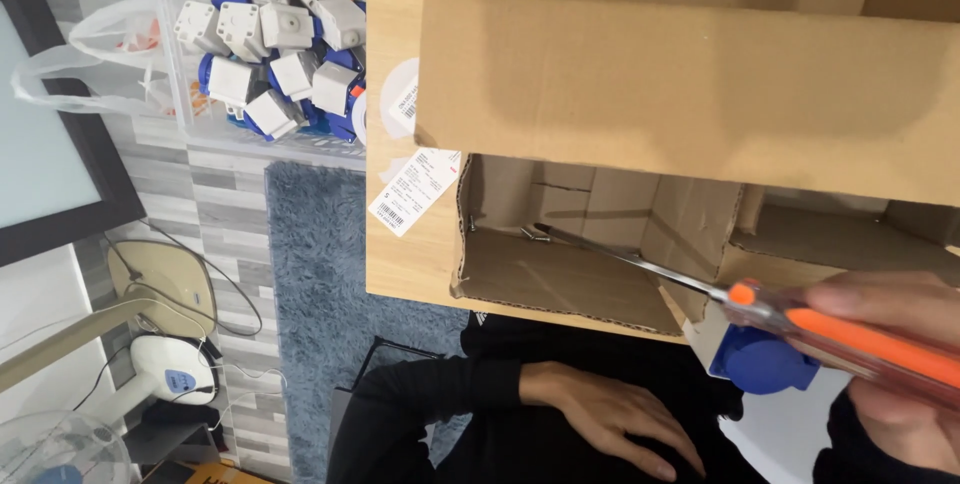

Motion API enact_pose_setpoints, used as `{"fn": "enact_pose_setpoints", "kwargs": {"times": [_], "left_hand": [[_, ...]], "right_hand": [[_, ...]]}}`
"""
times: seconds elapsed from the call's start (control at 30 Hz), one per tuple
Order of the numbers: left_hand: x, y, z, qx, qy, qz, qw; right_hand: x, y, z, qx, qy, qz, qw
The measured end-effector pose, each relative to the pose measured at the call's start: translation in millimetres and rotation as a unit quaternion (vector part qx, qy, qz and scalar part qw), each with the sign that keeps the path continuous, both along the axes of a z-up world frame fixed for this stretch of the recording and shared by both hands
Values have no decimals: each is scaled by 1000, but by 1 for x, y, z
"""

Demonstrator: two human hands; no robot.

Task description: The person uses a screwdriver to tighten screws on a blue plastic electrical component. They then pick up a white plastic piece and attach it to the blue component, securing it with the screwdriver. The person repeats this process with another blue component, attaching a white piece and tightening the screws.

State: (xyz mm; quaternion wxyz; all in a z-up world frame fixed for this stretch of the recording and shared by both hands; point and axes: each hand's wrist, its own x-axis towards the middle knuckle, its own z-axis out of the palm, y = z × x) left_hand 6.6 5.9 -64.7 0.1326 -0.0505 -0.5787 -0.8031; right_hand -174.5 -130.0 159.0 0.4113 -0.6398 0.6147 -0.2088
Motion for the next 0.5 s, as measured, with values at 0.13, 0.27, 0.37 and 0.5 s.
{"fn": "enact_pose_setpoints", "kwargs": {"times": [0.13,0.27,0.37,0.5], "left_hand": [[2,-3,0,-41,-38,-18,998],[1,-3,5,-65,-61,-31,996],[0,0,7,-75,-66,-42,994],[-6,8,12,-95,-66,-21,993]], "right_hand": [[15,-15,9,69,-15,-9,997],[-24,-25,-28,81,-100,70,989],[-42,-19,-43,74,-166,119,976],[-37,-9,-52,-367,-140,162,905]]}}
